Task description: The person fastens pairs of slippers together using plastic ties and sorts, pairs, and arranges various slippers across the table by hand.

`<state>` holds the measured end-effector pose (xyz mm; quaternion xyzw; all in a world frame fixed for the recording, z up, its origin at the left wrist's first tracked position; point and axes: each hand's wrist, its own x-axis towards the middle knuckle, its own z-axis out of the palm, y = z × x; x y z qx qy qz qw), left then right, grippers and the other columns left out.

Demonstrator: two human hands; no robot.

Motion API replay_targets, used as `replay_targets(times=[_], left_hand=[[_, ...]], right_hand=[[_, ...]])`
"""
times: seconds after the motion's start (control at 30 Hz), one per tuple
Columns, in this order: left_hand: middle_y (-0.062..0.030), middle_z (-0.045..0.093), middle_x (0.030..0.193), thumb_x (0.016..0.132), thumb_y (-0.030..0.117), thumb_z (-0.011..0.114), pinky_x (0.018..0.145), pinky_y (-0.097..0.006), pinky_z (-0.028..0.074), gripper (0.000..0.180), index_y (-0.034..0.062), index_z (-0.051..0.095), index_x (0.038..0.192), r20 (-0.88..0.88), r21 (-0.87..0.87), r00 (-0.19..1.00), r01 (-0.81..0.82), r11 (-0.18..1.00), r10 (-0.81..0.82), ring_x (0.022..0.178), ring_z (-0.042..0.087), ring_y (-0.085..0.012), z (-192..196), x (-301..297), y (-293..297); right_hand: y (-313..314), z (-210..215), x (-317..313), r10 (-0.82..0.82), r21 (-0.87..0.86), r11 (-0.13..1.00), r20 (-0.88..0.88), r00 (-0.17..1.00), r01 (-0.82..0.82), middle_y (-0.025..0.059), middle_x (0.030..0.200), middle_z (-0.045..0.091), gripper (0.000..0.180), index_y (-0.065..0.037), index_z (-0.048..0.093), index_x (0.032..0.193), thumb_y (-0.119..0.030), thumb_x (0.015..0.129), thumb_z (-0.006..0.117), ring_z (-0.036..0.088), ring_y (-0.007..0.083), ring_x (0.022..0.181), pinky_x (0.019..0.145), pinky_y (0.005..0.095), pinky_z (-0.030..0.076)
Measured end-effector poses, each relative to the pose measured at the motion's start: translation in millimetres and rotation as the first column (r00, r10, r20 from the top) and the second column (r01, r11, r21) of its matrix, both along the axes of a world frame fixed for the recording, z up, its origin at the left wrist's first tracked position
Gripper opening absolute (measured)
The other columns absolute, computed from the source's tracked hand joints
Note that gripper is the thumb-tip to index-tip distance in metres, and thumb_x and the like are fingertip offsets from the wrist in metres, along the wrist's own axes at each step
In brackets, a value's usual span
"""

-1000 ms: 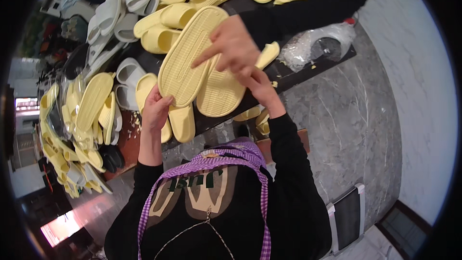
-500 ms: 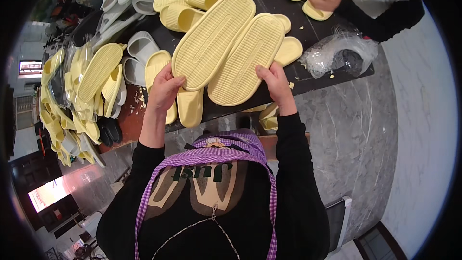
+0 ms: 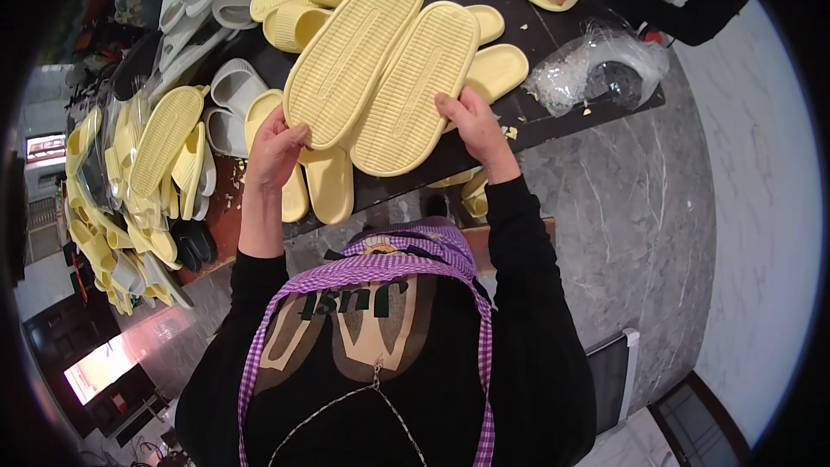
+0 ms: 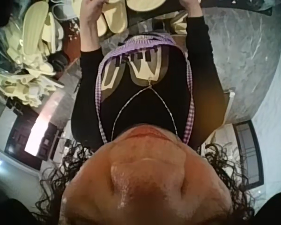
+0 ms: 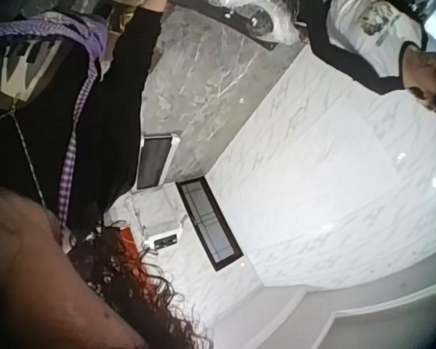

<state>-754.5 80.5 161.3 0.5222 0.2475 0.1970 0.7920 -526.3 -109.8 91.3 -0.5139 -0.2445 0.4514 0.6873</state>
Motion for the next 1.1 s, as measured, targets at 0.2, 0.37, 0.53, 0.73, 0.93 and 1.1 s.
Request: replay_targets(times=[0.2,0.37,0.53,0.73,0.93,1.1], left_hand=[[-0.0042,0.062,0.091,0.078,0.002,0.059,0.061,-0.020,0.047,0.043,-0.0019,0.047,0.119,-0.002,0.005,0.999,0.035,0.999,-0.035,0.071,0.058,-0.0084,-6,-2,9],[-0.0041,0.062,0.089,0.078,0.003,0.059,0.060,-0.020,0.048,0.041,-0.0020,0.048,0.117,-0.010,0.000,0.999,0.032,0.999,-0.032,0.070,0.058,-0.0086,-8,-4,11],[-0.0039,0.062,0.088,0.078,0.004,0.059,0.060,-0.020,0.048,0.040,-0.0019,0.049,0.117,-0.005,0.001,0.999,0.040,0.999,-0.040,0.070,0.058,-0.0085,-8,-5,14],[-0.0036,0.062,0.088,0.078,0.005,0.060,0.059,-0.020,0.048,0.041,-0.0016,0.048,0.117,-0.008,0.005,0.998,0.059,0.998,-0.059,0.069,0.058,-0.0081,-8,-4,16],[-0.0035,0.061,0.088,0.078,0.005,0.060,0.058,-0.020,0.048,0.042,-0.0013,0.048,0.118,0.005,-0.002,0.996,0.085,0.996,-0.085,0.068,0.058,-0.0082,-5,-5,15],[-0.0035,0.061,0.088,0.078,0.005,0.060,0.058,-0.020,0.048,0.043,-0.0013,0.047,0.118,-0.011,-0.011,0.996,0.087,0.996,-0.087,0.069,0.058,-0.0083,-7,-11,14]], right_hand=[[3,-7,0,-0.005,0.000,1.000,-0.029,1.000,0.005,0.0079,0.112,0.056,0.043,0.003,0.043,0.123,-0.025,0.090,0.050,0.054,0.0131,0.099,0.084,0.0258,0.042],[4,-11,1,0.021,-0.005,1.000,-0.025,0.999,-0.021,0.0078,0.112,0.056,0.044,0.003,0.043,0.123,-0.027,0.091,0.050,0.055,0.0130,0.097,0.083,0.0256,0.043],[7,-7,0,0.021,0.007,1.000,-0.029,0.999,-0.021,0.0077,0.110,0.057,0.044,0.003,0.044,0.122,-0.027,0.091,0.049,0.055,0.0125,0.096,0.081,0.0250,0.043],[9,0,-5,-0.059,0.043,0.997,-0.073,0.996,0.062,0.0039,0.095,0.059,0.036,0.003,0.053,0.106,-0.028,0.088,0.055,0.053,0.0093,0.081,0.074,0.0237,0.042],[6,3,-3,0.016,0.003,1.000,-0.007,1.000,-0.016,0.0058,0.107,0.058,0.043,0.002,0.044,0.121,-0.027,0.090,0.050,0.055,0.0105,0.091,0.078,0.0242,0.043],[4,5,-5,0.022,-0.008,1.000,0.004,1.000,-0.022,0.0057,0.107,0.058,0.044,0.001,0.045,0.122,-0.027,0.089,0.051,0.055,0.0107,0.092,0.079,0.0245,0.043]])
